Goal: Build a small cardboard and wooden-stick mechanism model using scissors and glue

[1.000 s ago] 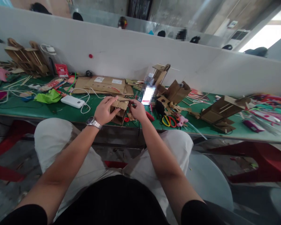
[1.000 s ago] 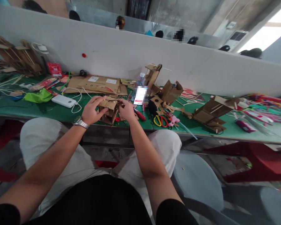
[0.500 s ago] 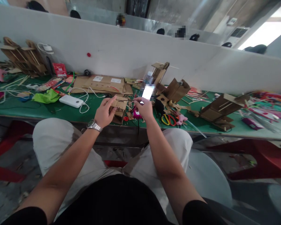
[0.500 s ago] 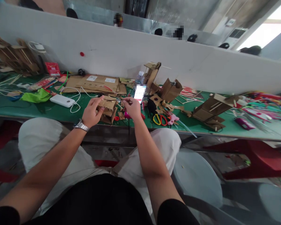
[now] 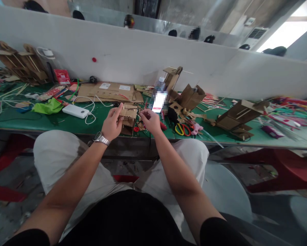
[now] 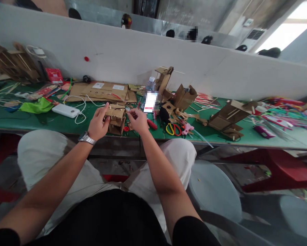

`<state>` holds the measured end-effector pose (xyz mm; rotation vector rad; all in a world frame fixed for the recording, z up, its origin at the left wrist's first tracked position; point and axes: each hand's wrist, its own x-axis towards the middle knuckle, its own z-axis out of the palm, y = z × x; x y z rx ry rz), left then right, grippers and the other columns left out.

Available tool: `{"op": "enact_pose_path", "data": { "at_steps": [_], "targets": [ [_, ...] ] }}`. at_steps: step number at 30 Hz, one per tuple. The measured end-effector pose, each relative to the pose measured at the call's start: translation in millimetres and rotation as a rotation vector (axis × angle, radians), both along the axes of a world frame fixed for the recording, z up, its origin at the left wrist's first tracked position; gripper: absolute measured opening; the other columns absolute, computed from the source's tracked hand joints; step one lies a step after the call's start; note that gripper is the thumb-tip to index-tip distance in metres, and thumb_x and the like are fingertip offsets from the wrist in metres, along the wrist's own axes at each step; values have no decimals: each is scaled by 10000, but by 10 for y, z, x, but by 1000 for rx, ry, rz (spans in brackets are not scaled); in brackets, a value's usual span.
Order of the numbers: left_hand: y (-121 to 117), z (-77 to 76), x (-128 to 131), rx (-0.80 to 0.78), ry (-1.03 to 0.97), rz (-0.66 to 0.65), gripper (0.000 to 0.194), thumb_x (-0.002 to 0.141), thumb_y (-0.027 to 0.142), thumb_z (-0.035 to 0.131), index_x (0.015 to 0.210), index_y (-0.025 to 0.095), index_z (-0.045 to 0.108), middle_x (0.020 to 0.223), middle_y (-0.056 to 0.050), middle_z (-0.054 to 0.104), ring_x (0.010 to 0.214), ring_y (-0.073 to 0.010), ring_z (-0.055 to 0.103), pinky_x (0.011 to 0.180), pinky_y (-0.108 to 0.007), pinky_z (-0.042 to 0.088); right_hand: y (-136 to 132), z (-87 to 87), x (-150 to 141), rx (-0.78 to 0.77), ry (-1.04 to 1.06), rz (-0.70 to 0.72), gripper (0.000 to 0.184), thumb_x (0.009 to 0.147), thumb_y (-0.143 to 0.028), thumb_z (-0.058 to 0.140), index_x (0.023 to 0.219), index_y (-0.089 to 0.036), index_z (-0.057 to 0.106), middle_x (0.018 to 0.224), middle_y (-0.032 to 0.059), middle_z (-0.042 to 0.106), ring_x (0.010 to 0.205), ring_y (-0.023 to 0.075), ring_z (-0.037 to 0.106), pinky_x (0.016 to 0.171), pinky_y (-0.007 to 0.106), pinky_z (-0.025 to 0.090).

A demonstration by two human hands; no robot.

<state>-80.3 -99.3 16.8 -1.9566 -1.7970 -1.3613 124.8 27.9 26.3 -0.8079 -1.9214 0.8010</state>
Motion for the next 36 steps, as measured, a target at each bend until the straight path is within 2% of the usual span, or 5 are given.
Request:
{"op": "enact_pose_path", "data": {
  "at_steps": [6, 12, 17, 25, 36],
  "targets": [
    [57, -176, -47, -83, -112, 44, 761, 986, 245, 578, 1705, 199, 333, 1480, -187, 641, 1274, -314, 683, 1077, -446, 584, -42, -112, -54, 42, -109, 75, 166, 914, -351, 712, 974, -211, 779, 847, 33, 741, 721, 192, 622, 702, 312, 486],
    [133, -286, -83, -108, -169, 24, 522, 1011, 287, 554, 1522, 184, 582, 1380, -166, 714, 1302, -337, 668, 1151, -518, 540, -27, -264, -102, 22, -159, 115, 153, 915, -330, 729, 982, -206, 786, 863, 39, 771, 751, 197, 674, 718, 300, 497],
    [150, -305, -73, -114, -173, 15, 433, 1016, 285, 534, 1416, 179, 659, 1337, -174, 718, 1278, -358, 672, 1153, -546, 534, 26, -349, -129, -9, -155, 129, 180, 930, -361, 709, 995, -204, 770, 877, 47, 774, 764, 197, 681, 678, 285, 492],
    [172, -405, -78, -134, -194, 15, 365, 1062, 340, 482, 1312, 167, 685, 1305, -175, 727, 1273, -353, 673, 1141, -549, 540, 32, -372, -147, -45, -143, 133, 188, 922, -373, 707, 993, -205, 750, 882, 43, 770, 719, 177, 653, 649, 273, 493],
    [158, -453, -50, -153, -179, 9, 497, 1107, 526, 391, 1297, 161, 670, 1243, -191, 717, 1220, -356, 679, 1103, -551, 547, -18, -320, -134, -48, -152, 126, 195, 925, -381, 700, 989, -202, 745, 873, 41, 756, 680, 170, 609, 632, 279, 460]
  ]
}}
